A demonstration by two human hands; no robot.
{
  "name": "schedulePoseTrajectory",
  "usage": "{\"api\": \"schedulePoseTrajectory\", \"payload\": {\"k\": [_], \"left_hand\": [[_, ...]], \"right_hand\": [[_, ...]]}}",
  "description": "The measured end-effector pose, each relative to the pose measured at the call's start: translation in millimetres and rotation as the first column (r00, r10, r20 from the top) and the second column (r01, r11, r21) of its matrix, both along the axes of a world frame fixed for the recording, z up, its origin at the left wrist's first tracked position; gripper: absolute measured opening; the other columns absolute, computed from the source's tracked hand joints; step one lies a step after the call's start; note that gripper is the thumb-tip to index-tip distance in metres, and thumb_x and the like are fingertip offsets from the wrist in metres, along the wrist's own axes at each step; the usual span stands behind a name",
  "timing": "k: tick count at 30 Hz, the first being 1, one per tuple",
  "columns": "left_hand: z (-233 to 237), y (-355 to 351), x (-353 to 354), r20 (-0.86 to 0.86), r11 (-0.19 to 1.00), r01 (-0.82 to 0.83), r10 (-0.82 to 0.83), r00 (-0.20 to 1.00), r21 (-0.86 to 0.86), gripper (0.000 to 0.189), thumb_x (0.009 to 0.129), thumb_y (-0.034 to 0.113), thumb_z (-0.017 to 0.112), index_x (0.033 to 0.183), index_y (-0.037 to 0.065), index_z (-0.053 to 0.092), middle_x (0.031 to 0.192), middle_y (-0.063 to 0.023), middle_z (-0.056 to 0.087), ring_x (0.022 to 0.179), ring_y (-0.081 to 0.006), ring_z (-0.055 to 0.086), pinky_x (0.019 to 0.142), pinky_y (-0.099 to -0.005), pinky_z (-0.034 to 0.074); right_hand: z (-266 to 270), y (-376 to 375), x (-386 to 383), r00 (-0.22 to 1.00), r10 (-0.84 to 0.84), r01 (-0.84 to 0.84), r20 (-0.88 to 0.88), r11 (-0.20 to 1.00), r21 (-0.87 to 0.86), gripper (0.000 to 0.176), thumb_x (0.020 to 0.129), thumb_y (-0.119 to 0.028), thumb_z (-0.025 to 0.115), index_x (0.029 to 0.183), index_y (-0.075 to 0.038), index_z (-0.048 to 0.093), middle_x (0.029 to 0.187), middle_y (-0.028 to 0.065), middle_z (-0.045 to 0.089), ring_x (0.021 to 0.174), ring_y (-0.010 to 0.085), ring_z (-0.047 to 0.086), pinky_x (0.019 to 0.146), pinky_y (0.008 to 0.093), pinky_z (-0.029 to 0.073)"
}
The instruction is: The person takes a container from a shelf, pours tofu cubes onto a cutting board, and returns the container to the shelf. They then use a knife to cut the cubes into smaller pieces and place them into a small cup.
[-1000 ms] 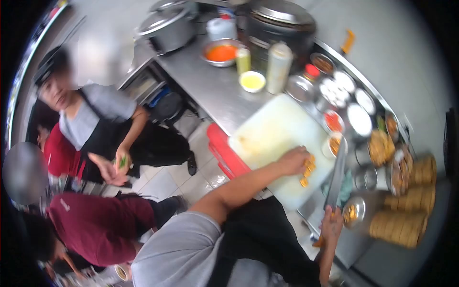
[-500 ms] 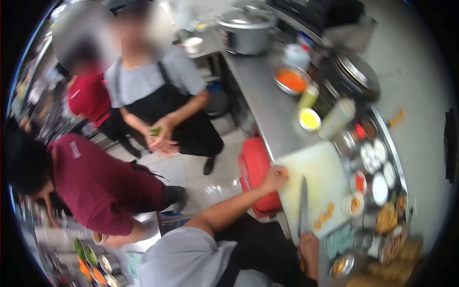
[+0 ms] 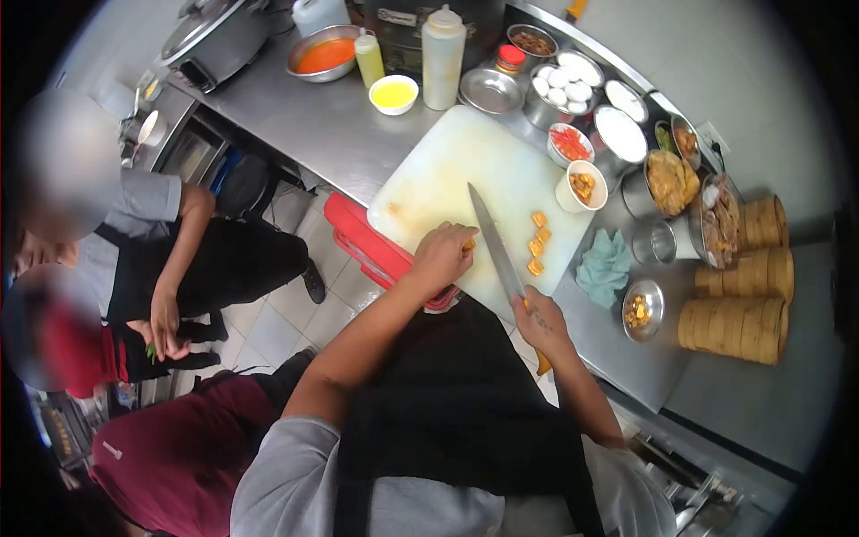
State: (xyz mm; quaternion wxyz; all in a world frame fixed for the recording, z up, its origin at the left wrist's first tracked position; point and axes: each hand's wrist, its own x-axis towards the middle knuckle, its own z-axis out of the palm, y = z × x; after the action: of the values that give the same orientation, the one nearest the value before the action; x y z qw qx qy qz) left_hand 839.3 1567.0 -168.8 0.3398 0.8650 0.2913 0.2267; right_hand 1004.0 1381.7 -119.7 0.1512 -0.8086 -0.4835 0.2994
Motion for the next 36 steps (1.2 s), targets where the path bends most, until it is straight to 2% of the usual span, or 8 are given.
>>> {"api": "schedulePoseTrajectory", "payload": {"k": [2, 5, 14, 18, 27, 34, 36], "left_hand": [[-4.3, -0.1, 3.9, 0.01, 0.992, -0.003, 0.001, 1.0, 0.126, 0.037, 0.078, 0.006, 0.071, 0.114, 0.002, 0.067, 0.108, -0.0152, 0.064, 0.104, -0.0335, 0.06, 0.093, -0.0417, 0.05], [-6.4, -1.7, -5.3, 0.007, 0.998, -0.031, 0.03, 1.0, 0.061, 0.037, 0.075, 0.007, 0.075, 0.11, 0.002, 0.067, 0.099, -0.0155, 0.063, 0.105, -0.0359, 0.059, 0.092, -0.0439, 0.05], [-21.2, -1.8, 3.4, 0.107, 0.998, 0.008, -0.016, 0.994, 0.067, 0.024, 0.075, 0.005, 0.072, 0.098, 0.0, 0.066, 0.096, -0.0152, 0.062, 0.099, -0.036, 0.059, 0.086, -0.0437, 0.051], [-20.9, -2.7, 3.9, 0.138, 0.999, -0.004, 0.0, 0.99, 0.033, 0.023, 0.075, 0.006, 0.072, 0.097, 0.001, 0.066, 0.095, -0.0154, 0.062, 0.098, -0.0363, 0.059, 0.084, -0.0433, 0.051], [-20.5, -2.6, 7.4, 0.156, 0.998, -0.026, 0.017, 0.988, 0.06, 0.02, 0.075, 0.005, 0.071, 0.093, 0.0, 0.064, 0.092, -0.0147, 0.06, 0.093, -0.0361, 0.058, 0.081, -0.0443, 0.05], [-22.4, -1.9, 7.6, 0.138, 0.998, -0.016, 0.008, 0.99, 0.062, 0.019, 0.075, 0.005, 0.071, 0.093, 0.001, 0.064, 0.092, -0.0142, 0.06, 0.093, -0.0354, 0.058, 0.081, -0.0438, 0.05], [-23.2, -1.7, 7.8, 0.13, 0.998, -0.014, 0.005, 0.991, 0.066, 0.019, 0.075, 0.005, 0.071, 0.093, 0.001, 0.064, 0.092, -0.0142, 0.061, 0.093, -0.0354, 0.058, 0.082, -0.0438, 0.05]], "right_hand": [[-3.3, -3.6, -3.5, 1.0, -0.005, 0.005, 0.014, 1.0, 0.007, 0.028, 0.099, -0.029, 0.053, 0.096, -0.002, 0.059, 0.08, 0.0257, 0.068, 0.081, 0.0463, 0.067, 0.075, 0.0534, 0.052], [-7.5, -8.6, -6.7, 0.999, -0.012, 0.011, 0.035, 1.0, 0.021, 0.026, 0.099, -0.027, 0.054, 0.095, -0.002, 0.059, 0.079, 0.025, 0.068, 0.08, 0.0461, 0.067, 0.076, 0.0534, 0.052], [-3.1, -4.4, -13.6, 0.989, -0.008, -0.003, 0.145, 0.998, 0.07, 0.02, 0.098, -0.022, 0.056, 0.094, -0.002, 0.058, 0.076, 0.0244, 0.067, 0.075, 0.0451, 0.067, 0.073, 0.0541, 0.052], [3.8, 9.1, -19.0, 0.985, 0.038, -0.059, 0.168, 0.991, 0.12, 0.019, 0.098, -0.02, 0.055, 0.093, -0.002, 0.059, 0.076, 0.0229, 0.068, 0.073, 0.0438, 0.067, 0.071, 0.0533, 0.053], [7.0, 24.0, -28.6, 0.955, 0.117, -0.146, 0.273, 0.985, 0.088, 0.024, 0.099, -0.019, 0.054, 0.086, 0.0, 0.06, 0.07, 0.0228, 0.067, 0.066, 0.0418, 0.068, 0.065, 0.0512, 0.055], [12.6, 25.5, -31.3, 0.958, 0.117, -0.14, 0.263, 0.988, 0.072, 0.024, 0.1, -0.02, 0.053, 0.087, 0.0, 0.059, 0.07, 0.0232, 0.067, 0.067, 0.0426, 0.069, 0.066, 0.0514, 0.055], [14.6, 27.3, -33.2, 0.96, 0.117, -0.135, 0.253, 0.989, 0.055, 0.02, 0.098, -0.015, 0.053, 0.087, 0.0, 0.059, 0.07, 0.0236, 0.067, 0.069, 0.0427, 0.069, 0.067, 0.0523, 0.055]]}}
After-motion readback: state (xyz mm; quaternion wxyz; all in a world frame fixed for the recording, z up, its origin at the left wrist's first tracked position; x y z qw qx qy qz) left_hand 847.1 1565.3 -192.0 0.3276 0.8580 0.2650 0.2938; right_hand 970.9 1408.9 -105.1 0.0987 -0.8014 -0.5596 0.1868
